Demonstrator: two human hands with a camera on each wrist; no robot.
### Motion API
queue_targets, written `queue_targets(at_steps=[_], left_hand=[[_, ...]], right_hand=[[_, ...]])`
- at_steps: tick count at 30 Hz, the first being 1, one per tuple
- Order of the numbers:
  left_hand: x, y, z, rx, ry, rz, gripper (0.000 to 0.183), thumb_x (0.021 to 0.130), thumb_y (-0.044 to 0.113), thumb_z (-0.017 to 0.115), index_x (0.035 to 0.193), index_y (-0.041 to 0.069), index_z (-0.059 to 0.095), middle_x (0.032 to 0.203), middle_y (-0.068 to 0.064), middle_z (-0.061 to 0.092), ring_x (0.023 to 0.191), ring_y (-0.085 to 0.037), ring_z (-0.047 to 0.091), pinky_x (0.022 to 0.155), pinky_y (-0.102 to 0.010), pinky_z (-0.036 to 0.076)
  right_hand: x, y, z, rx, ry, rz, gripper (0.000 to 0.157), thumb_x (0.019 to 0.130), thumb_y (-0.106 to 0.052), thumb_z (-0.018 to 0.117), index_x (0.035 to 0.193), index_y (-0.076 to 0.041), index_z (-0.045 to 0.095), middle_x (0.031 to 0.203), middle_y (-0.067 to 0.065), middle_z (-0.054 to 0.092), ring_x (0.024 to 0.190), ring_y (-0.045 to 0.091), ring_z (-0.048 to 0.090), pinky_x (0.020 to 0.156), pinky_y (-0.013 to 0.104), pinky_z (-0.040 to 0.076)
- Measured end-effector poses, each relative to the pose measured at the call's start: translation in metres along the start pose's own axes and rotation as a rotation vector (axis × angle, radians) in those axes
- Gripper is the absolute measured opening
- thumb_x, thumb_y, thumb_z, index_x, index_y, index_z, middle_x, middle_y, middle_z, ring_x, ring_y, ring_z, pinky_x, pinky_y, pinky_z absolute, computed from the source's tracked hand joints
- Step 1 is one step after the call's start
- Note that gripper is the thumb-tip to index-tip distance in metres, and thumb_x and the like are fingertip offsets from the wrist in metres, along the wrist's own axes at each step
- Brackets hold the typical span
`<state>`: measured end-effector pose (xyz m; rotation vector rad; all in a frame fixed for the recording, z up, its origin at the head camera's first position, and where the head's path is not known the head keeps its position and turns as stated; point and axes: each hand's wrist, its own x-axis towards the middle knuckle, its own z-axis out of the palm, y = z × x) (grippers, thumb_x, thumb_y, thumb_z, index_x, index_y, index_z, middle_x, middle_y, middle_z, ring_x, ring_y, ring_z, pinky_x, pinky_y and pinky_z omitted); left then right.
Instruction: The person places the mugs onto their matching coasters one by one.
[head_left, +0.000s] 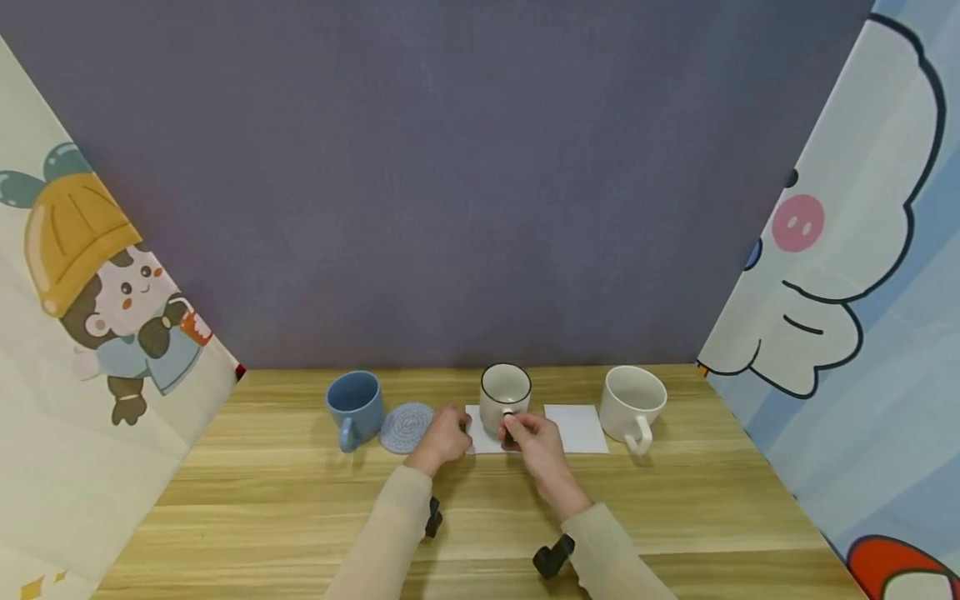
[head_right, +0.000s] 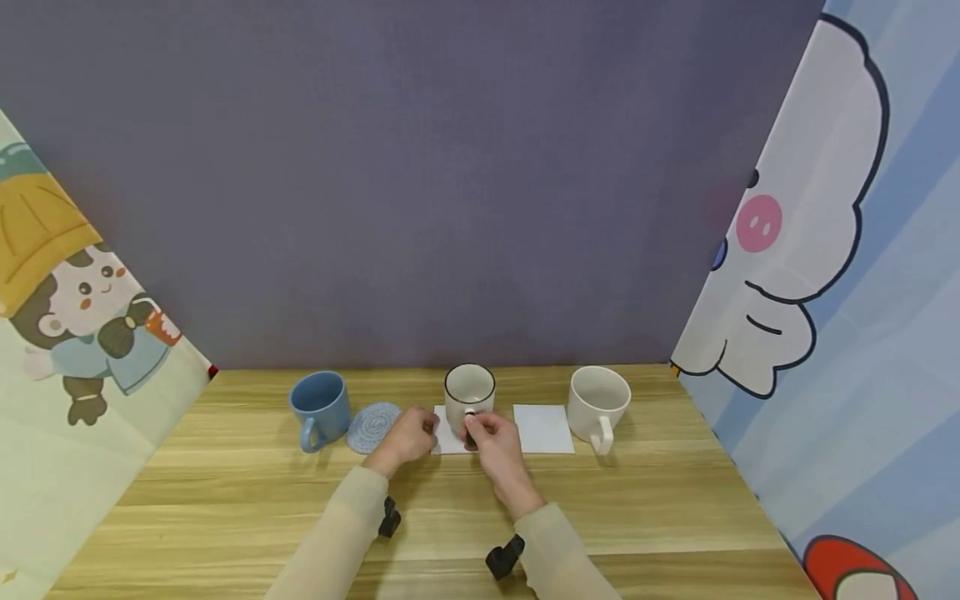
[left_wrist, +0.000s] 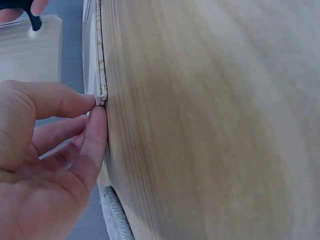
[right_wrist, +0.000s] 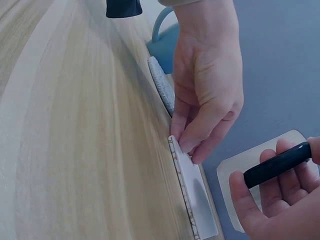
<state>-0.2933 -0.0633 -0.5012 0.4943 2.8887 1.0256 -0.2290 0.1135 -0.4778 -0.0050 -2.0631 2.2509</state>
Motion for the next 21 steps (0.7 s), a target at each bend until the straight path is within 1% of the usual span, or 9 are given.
queue_targets(at_steps=[3, 6, 10, 13, 21], left_hand=[[0.0, 0.0, 0.0, 0.002, 0.001, 0.001, 0.03, 0.074, -0.006, 0.066, 0.103, -0.005, 0.075, 0.11, -0.018, 0.064, 0.109, -0.038, 0.059, 0.098, -0.05, 0.049], [0.0, 0.0, 0.001, 0.002, -0.001, 0.002, 0.024, 0.074, -0.006, 0.067, 0.097, -0.003, 0.075, 0.111, -0.018, 0.064, 0.109, -0.038, 0.06, 0.098, -0.05, 0.049], [0.0, 0.0, 0.001, -0.005, 0.001, 0.001, 0.026, 0.074, -0.007, 0.067, 0.098, -0.004, 0.076, 0.113, -0.019, 0.065, 0.112, -0.039, 0.06, 0.099, -0.051, 0.049], [0.0, -0.001, 0.001, 0.0, 0.009, 0.006, 0.03, 0.073, -0.006, 0.067, 0.102, -0.004, 0.076, 0.114, -0.019, 0.065, 0.113, -0.04, 0.06, 0.101, -0.05, 0.048], [0.0, -0.001, 0.001, -0.011, 0.019, 0.01, 0.033, 0.072, -0.006, 0.067, 0.104, -0.005, 0.076, 0.113, -0.019, 0.066, 0.112, -0.039, 0.06, 0.1, -0.05, 0.049]], right_hand=[[0.001, 0.004, 0.001, -0.001, 0.001, 0.014, 0.026, 0.102, -0.009, 0.061, 0.101, 0.016, 0.064, 0.084, 0.012, 0.067, 0.08, 0.021, 0.063, 0.076, 0.04, 0.058], [0.002, 0.007, 0.002, 0.001, 0.003, 0.034, 0.026, 0.102, -0.01, 0.061, 0.101, 0.016, 0.065, 0.083, 0.011, 0.067, 0.079, 0.021, 0.063, 0.077, 0.042, 0.058], [0.003, 0.01, 0.003, -0.008, 0.004, 0.051, 0.026, 0.102, -0.01, 0.061, 0.101, 0.015, 0.065, 0.082, 0.01, 0.067, 0.078, 0.02, 0.062, 0.077, 0.044, 0.057], [0.004, 0.013, 0.004, -0.006, 0.007, 0.056, 0.026, 0.102, -0.01, 0.061, 0.101, 0.015, 0.065, 0.082, 0.009, 0.067, 0.078, 0.019, 0.062, 0.077, 0.043, 0.057], [0.005, 0.021, 0.008, -0.03, -0.001, 0.054, 0.025, 0.102, -0.01, 0.06, 0.099, 0.015, 0.065, 0.08, 0.005, 0.066, 0.075, 0.015, 0.061, 0.075, 0.038, 0.057]])
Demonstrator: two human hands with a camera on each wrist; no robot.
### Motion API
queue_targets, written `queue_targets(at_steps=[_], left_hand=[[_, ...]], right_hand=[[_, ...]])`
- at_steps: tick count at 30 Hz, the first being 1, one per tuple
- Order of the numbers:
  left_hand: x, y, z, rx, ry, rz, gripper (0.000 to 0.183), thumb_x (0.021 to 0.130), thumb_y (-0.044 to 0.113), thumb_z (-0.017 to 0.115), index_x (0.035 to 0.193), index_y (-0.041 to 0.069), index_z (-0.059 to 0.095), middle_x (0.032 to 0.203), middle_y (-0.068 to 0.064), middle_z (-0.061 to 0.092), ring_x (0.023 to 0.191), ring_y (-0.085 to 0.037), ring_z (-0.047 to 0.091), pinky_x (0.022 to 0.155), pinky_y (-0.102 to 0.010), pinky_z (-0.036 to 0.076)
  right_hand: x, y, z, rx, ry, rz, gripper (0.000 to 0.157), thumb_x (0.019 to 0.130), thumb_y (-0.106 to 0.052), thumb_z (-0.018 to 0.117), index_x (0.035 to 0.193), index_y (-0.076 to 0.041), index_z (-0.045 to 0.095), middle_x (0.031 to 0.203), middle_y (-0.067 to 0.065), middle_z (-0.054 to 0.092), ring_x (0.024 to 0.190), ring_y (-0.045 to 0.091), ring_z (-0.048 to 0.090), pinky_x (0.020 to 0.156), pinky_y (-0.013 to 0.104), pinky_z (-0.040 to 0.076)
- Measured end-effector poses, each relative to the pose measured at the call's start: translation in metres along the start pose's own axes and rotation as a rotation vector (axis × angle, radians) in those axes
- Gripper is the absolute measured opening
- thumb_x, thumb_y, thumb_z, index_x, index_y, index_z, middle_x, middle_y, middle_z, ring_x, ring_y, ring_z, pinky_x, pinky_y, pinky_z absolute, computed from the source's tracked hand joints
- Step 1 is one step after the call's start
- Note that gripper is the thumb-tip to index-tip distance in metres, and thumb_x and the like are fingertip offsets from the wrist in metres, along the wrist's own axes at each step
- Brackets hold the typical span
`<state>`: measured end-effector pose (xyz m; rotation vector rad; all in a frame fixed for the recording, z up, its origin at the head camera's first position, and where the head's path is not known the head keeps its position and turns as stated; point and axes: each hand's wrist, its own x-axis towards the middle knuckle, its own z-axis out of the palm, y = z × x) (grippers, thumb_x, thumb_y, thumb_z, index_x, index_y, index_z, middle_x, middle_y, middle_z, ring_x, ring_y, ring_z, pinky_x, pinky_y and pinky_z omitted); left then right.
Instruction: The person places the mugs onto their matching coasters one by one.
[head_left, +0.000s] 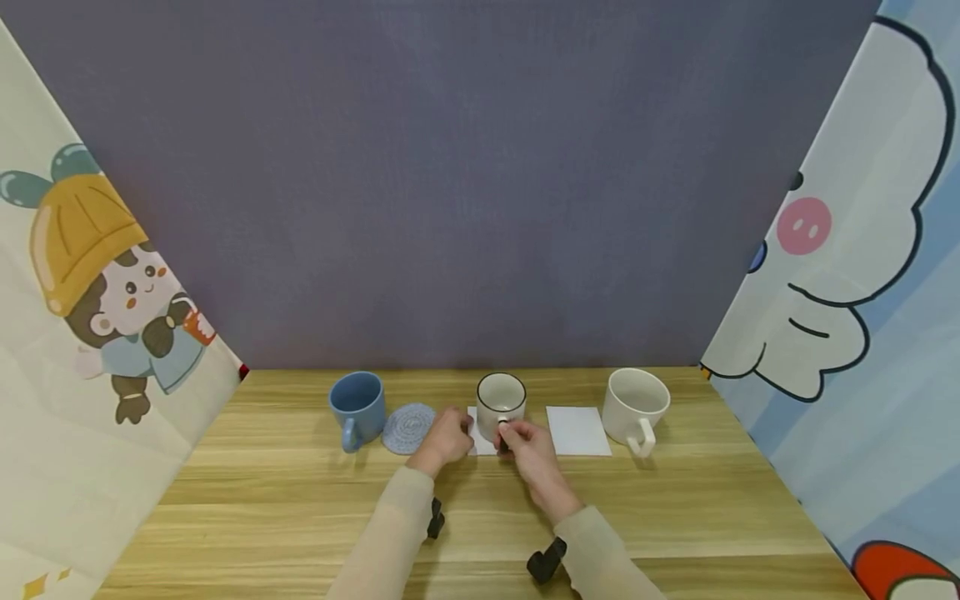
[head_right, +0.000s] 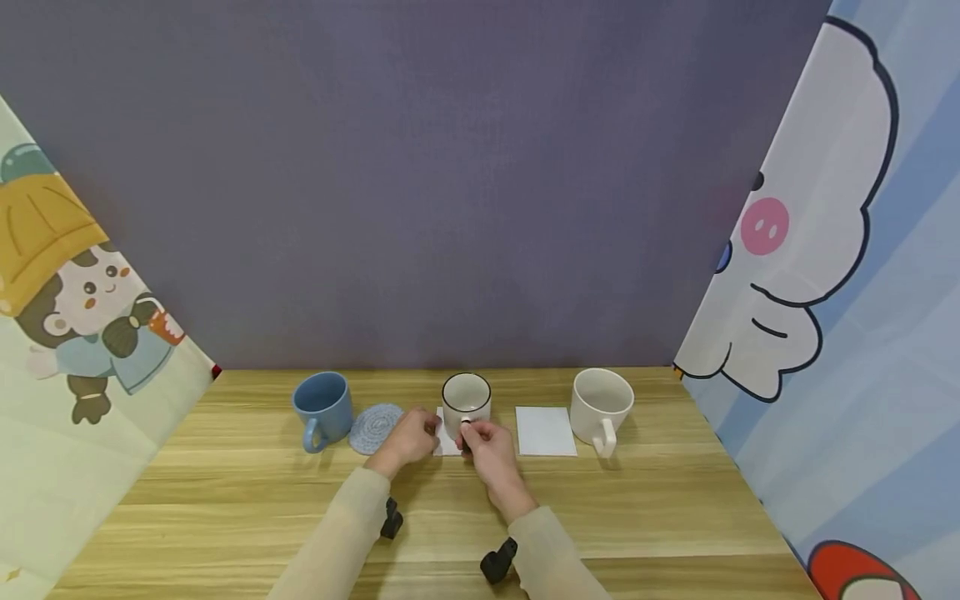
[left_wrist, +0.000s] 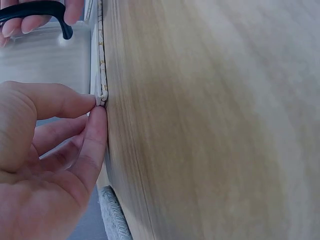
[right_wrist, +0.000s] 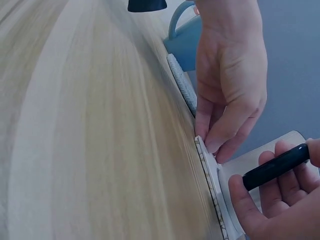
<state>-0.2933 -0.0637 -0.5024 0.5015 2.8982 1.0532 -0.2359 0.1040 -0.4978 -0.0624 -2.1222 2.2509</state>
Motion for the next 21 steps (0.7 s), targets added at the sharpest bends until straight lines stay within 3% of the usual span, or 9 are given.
queue_targets(at_steps=[16, 21], left_hand=[[0.0017, -0.0025, 0.0017, -0.01, -0.003, -0.004, 0.031, 0.071, -0.006, 0.067, 0.101, -0.006, 0.075, 0.111, -0.019, 0.065, 0.107, -0.037, 0.061, 0.096, -0.05, 0.05], [0.0031, -0.0029, 0.0018, -0.015, 0.001, 0.003, 0.031, 0.07, -0.006, 0.066, 0.1, -0.006, 0.075, 0.111, -0.02, 0.066, 0.108, -0.037, 0.061, 0.097, -0.049, 0.05]], right_hand=[[0.0007, 0.0023, 0.0045, -0.021, 0.0, 0.003, 0.024, 0.102, -0.005, 0.057, 0.1, 0.019, 0.063, 0.082, 0.01, 0.067, 0.077, 0.018, 0.061, 0.074, 0.041, 0.057], [0.0009, 0.002, 0.0037, -0.031, 0.004, 0.003, 0.026, 0.103, -0.01, 0.058, 0.102, 0.015, 0.065, 0.082, 0.006, 0.066, 0.077, 0.015, 0.06, 0.076, 0.041, 0.057]])
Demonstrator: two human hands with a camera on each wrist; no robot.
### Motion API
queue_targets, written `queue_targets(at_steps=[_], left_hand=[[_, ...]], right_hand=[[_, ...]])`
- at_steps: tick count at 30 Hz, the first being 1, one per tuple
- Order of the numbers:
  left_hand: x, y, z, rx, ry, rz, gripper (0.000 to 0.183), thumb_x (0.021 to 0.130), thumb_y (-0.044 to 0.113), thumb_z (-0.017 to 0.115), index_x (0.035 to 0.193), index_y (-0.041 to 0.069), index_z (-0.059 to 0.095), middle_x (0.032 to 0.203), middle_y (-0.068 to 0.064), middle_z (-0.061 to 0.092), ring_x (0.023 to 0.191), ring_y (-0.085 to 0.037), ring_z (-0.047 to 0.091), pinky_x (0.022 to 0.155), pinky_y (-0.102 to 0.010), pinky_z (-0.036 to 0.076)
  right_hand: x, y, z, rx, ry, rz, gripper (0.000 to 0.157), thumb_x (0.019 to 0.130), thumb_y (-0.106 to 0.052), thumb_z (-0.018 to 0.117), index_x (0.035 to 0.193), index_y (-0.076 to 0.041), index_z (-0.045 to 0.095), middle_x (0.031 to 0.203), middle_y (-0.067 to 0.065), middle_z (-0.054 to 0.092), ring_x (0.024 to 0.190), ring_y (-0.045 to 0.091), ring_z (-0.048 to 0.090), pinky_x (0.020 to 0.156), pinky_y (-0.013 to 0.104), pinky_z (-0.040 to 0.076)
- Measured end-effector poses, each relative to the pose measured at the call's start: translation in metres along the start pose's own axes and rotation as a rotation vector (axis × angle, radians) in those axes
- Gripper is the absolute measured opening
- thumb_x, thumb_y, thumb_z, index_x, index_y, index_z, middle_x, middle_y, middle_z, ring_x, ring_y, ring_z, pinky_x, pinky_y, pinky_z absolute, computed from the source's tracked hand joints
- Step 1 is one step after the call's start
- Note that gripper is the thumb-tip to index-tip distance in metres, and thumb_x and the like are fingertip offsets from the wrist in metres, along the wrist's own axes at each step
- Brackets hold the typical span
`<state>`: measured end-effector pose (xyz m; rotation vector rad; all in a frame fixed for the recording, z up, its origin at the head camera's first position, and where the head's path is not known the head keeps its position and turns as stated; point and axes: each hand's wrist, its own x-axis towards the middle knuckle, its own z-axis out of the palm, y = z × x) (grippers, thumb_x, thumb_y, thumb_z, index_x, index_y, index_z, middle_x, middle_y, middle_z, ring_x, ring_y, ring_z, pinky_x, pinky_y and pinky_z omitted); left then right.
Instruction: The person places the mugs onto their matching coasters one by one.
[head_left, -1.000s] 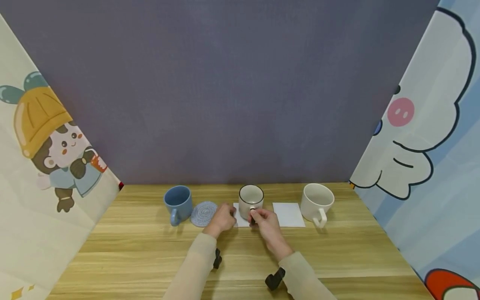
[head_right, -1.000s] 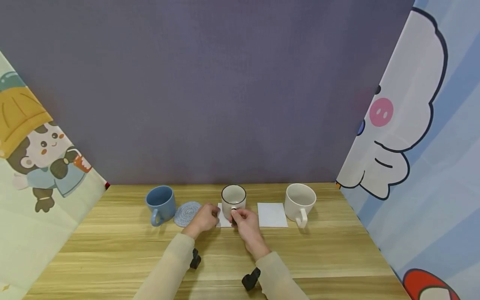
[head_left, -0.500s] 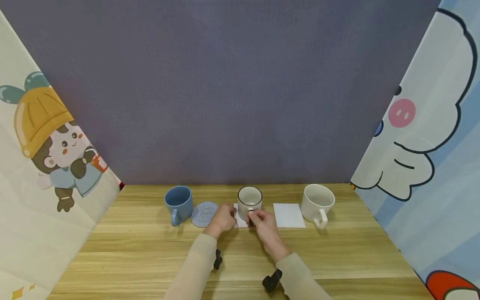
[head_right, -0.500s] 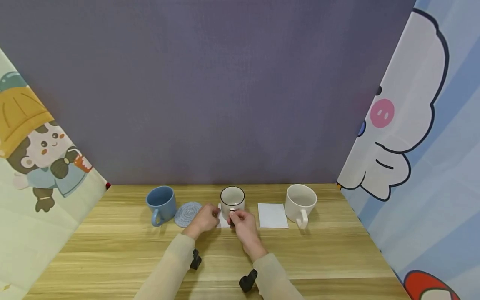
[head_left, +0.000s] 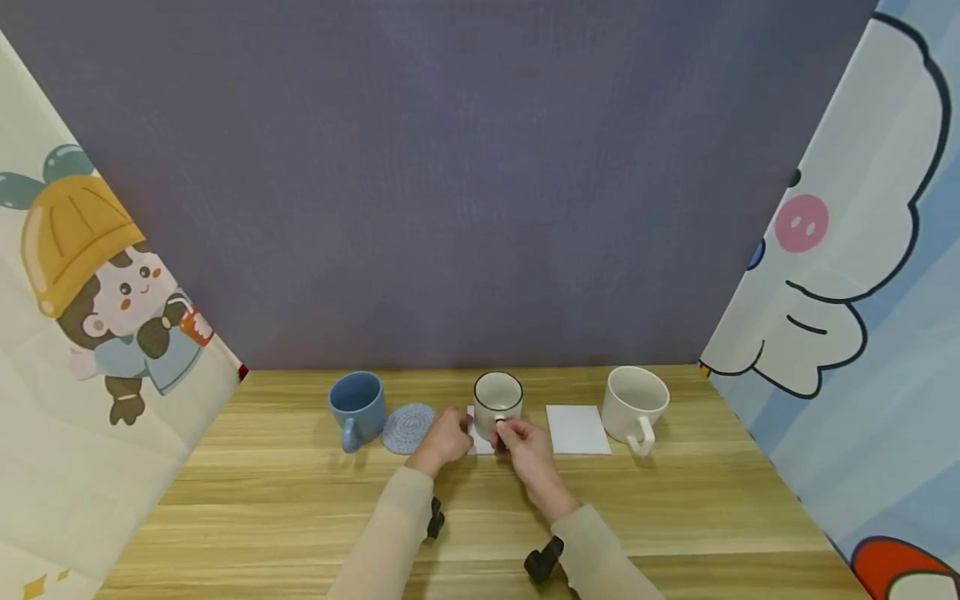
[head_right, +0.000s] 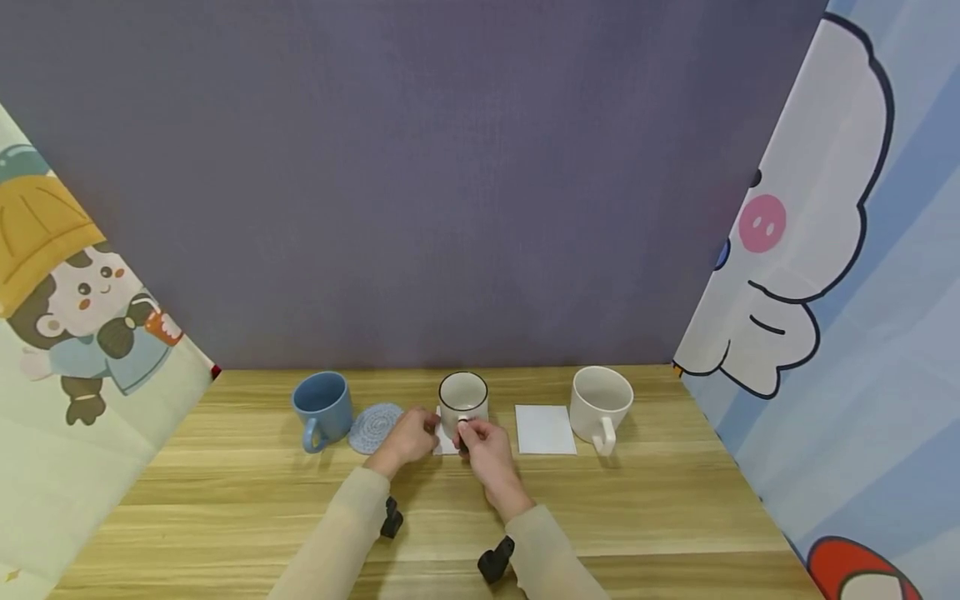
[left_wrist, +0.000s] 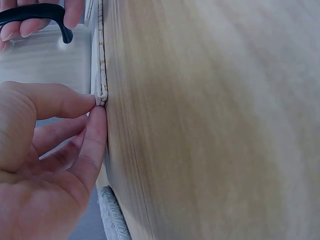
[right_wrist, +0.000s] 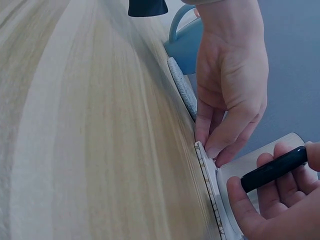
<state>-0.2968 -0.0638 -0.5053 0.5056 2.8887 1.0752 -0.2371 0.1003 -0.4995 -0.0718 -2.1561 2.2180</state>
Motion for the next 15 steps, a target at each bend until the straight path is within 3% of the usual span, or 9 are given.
queue_targets(at_steps=[9, 11, 15], left_hand=[[0.0002, 0.0004, 0.0013, -0.014, -0.008, -0.027, 0.036, 0.072, -0.006, 0.067, 0.107, -0.006, 0.075, 0.117, -0.021, 0.066, 0.115, -0.039, 0.06, 0.102, -0.05, 0.048], [0.0001, 0.0007, 0.0013, -0.016, -0.014, -0.038, 0.037, 0.072, -0.006, 0.066, 0.108, -0.006, 0.074, 0.117, -0.021, 0.066, 0.115, -0.039, 0.06, 0.102, -0.05, 0.048], [0.0003, 0.0007, 0.0003, -0.016, -0.016, -0.05, 0.038, 0.072, -0.005, 0.066, 0.109, -0.007, 0.073, 0.117, -0.021, 0.065, 0.115, -0.039, 0.059, 0.102, -0.05, 0.048]], right_hand=[[-0.0006, -0.0011, -0.001, -0.016, 0.0, 0.003, 0.028, 0.103, -0.013, 0.059, 0.103, 0.014, 0.065, 0.085, 0.007, 0.067, 0.08, 0.016, 0.061, 0.08, 0.048, 0.057], [-0.0012, -0.0027, -0.0021, -0.06, 0.006, -0.001, 0.029, 0.103, -0.015, 0.06, 0.104, 0.012, 0.066, 0.088, 0.01, 0.068, 0.082, 0.017, 0.061, 0.081, 0.047, 0.057], [-0.0014, -0.0063, -0.0074, -0.277, 0.021, -0.088, 0.028, 0.102, -0.019, 0.062, 0.104, 0.008, 0.07, 0.097, 0.013, 0.071, 0.089, 0.021, 0.062, 0.081, 0.042, 0.055]])
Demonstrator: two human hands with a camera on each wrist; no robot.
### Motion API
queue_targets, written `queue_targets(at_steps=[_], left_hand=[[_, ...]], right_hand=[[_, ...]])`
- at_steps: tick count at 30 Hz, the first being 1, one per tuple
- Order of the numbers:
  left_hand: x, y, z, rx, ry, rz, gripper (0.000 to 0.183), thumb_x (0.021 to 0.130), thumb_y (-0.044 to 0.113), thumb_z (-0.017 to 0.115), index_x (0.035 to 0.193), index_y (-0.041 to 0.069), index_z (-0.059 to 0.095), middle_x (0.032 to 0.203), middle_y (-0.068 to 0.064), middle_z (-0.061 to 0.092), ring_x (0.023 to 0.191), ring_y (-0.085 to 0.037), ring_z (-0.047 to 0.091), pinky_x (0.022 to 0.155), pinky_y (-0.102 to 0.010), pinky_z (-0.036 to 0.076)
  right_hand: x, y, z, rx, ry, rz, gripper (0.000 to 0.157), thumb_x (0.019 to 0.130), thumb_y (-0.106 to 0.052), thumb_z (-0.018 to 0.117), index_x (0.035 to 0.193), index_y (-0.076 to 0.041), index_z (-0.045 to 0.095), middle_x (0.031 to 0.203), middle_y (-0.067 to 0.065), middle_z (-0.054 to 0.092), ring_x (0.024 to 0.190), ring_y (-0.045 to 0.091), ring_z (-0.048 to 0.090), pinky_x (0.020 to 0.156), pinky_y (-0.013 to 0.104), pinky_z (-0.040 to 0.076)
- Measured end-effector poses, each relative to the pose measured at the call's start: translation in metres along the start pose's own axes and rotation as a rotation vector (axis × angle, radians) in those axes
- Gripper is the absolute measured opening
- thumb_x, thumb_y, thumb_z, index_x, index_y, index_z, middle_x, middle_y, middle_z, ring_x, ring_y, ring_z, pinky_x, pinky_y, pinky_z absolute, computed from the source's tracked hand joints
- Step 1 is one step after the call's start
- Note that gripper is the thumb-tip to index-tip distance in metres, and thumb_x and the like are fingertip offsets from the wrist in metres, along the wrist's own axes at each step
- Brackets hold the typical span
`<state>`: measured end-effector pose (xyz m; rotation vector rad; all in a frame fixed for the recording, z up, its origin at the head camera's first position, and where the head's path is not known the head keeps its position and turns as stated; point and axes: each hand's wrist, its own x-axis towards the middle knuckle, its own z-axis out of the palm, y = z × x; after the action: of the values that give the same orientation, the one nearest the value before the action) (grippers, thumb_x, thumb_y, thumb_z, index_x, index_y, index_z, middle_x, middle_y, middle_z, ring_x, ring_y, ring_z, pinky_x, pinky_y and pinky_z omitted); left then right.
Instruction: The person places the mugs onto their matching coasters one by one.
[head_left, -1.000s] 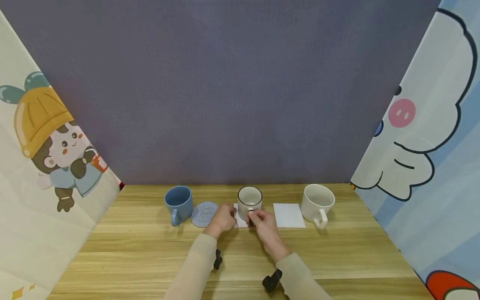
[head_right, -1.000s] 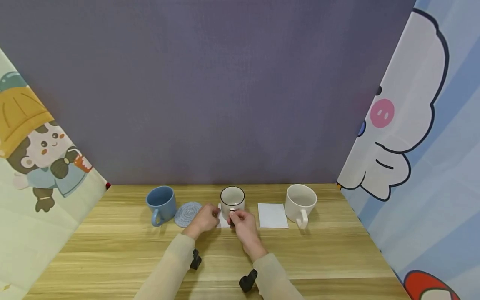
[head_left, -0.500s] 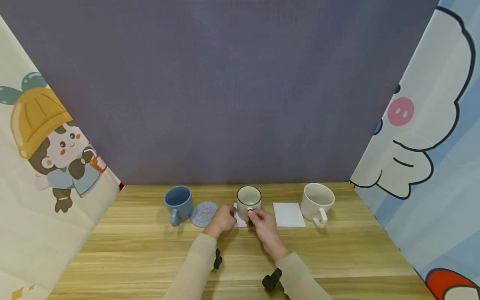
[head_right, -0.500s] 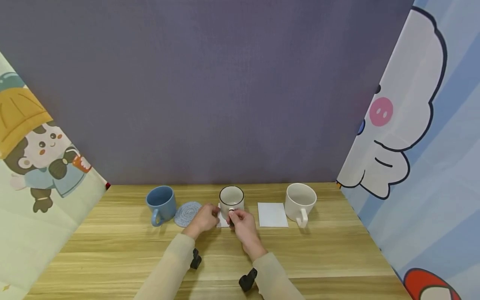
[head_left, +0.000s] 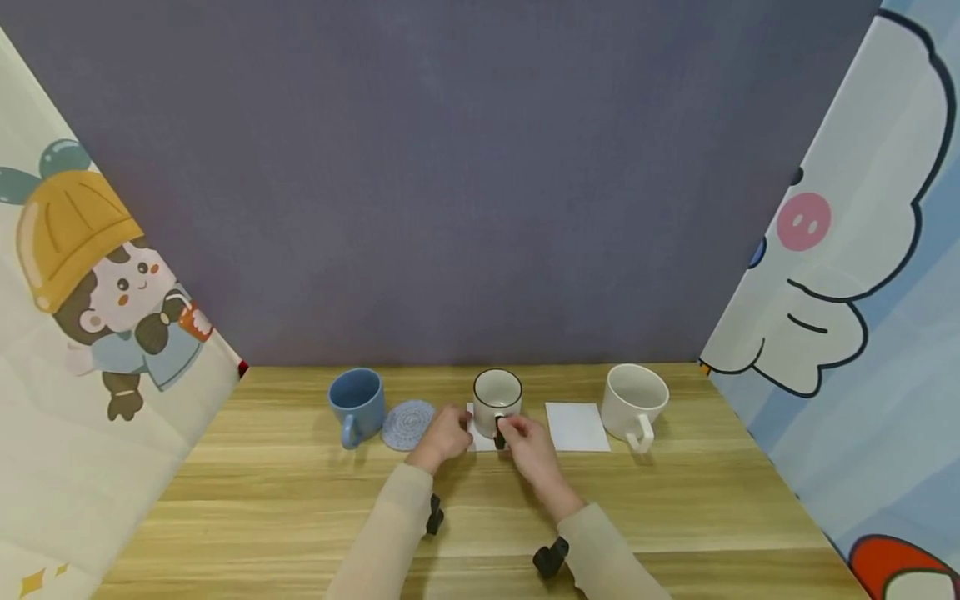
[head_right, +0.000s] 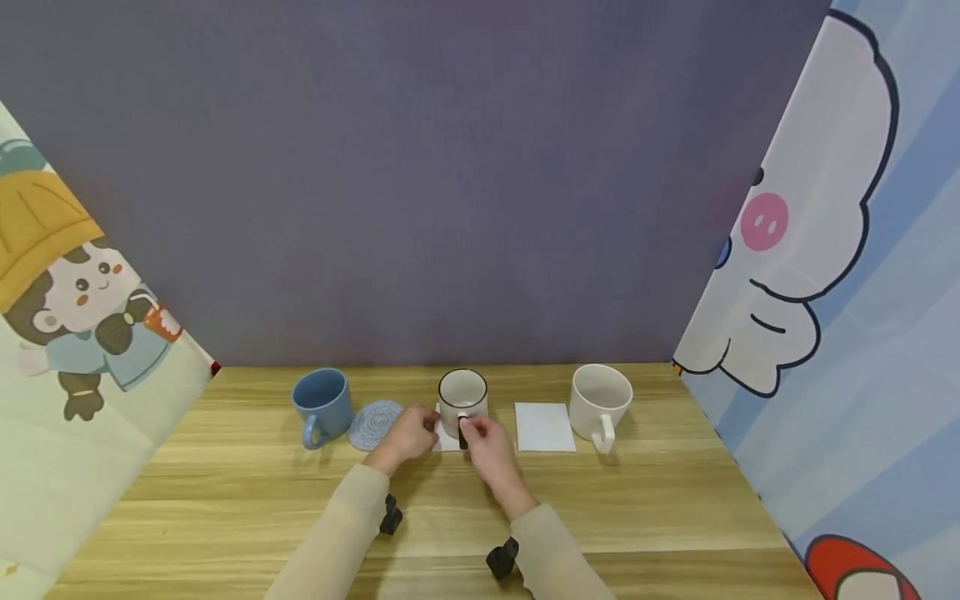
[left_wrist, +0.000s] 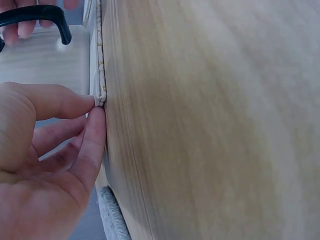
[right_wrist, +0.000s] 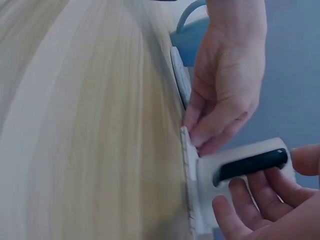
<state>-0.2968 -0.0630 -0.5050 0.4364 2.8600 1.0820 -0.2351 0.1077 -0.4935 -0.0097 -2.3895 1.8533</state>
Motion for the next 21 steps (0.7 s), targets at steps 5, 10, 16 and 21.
queue_targets(at_steps=[5, 10, 16, 21], left_hand=[[-0.001, 0.002, -0.001, 0.004, -0.004, 0.006, 0.039, 0.07, -0.007, 0.064, 0.109, -0.008, 0.073, 0.116, -0.021, 0.065, 0.114, -0.04, 0.059, 0.103, -0.051, 0.047], [0.0, 0.002, -0.001, 0.014, 0.003, 0.021, 0.039, 0.071, -0.007, 0.064, 0.109, -0.009, 0.073, 0.117, -0.022, 0.066, 0.115, -0.041, 0.059, 0.104, -0.05, 0.047], [0.0, 0.002, -0.002, 0.014, 0.006, 0.033, 0.038, 0.071, -0.006, 0.065, 0.108, -0.008, 0.073, 0.116, -0.022, 0.066, 0.114, -0.041, 0.06, 0.103, -0.05, 0.047], [-0.001, 0.002, -0.002, 0.007, 0.006, 0.027, 0.037, 0.072, -0.006, 0.064, 0.107, -0.008, 0.073, 0.115, -0.021, 0.066, 0.114, -0.04, 0.06, 0.103, -0.05, 0.047]], right_hand=[[-0.002, -0.006, -0.018, -0.2, 0.0, -0.087, 0.024, 0.1, -0.018, 0.064, 0.105, 0.004, 0.072, 0.097, 0.011, 0.072, 0.092, 0.024, 0.065, 0.085, 0.044, 0.053], [-0.003, -0.011, -0.035, -0.276, -0.005, -0.121, 0.016, 0.097, -0.014, 0.065, 0.098, 0.0, 0.073, 0.091, 0.005, 0.071, 0.088, 0.02, 0.064, 0.083, 0.04, 0.052], [-0.009, -0.021, -0.052, -0.357, 0.011, -0.145, 0.011, 0.096, -0.009, 0.066, 0.095, -0.001, 0.073, 0.087, 0.004, 0.07, 0.087, 0.021, 0.063, 0.082, 0.041, 0.052], [-0.014, -0.026, -0.066, -0.405, 0.032, -0.155, 0.009, 0.095, -0.009, 0.067, 0.098, -0.002, 0.073, 0.087, 0.003, 0.07, 0.087, 0.02, 0.065, 0.079, 0.038, 0.053]])
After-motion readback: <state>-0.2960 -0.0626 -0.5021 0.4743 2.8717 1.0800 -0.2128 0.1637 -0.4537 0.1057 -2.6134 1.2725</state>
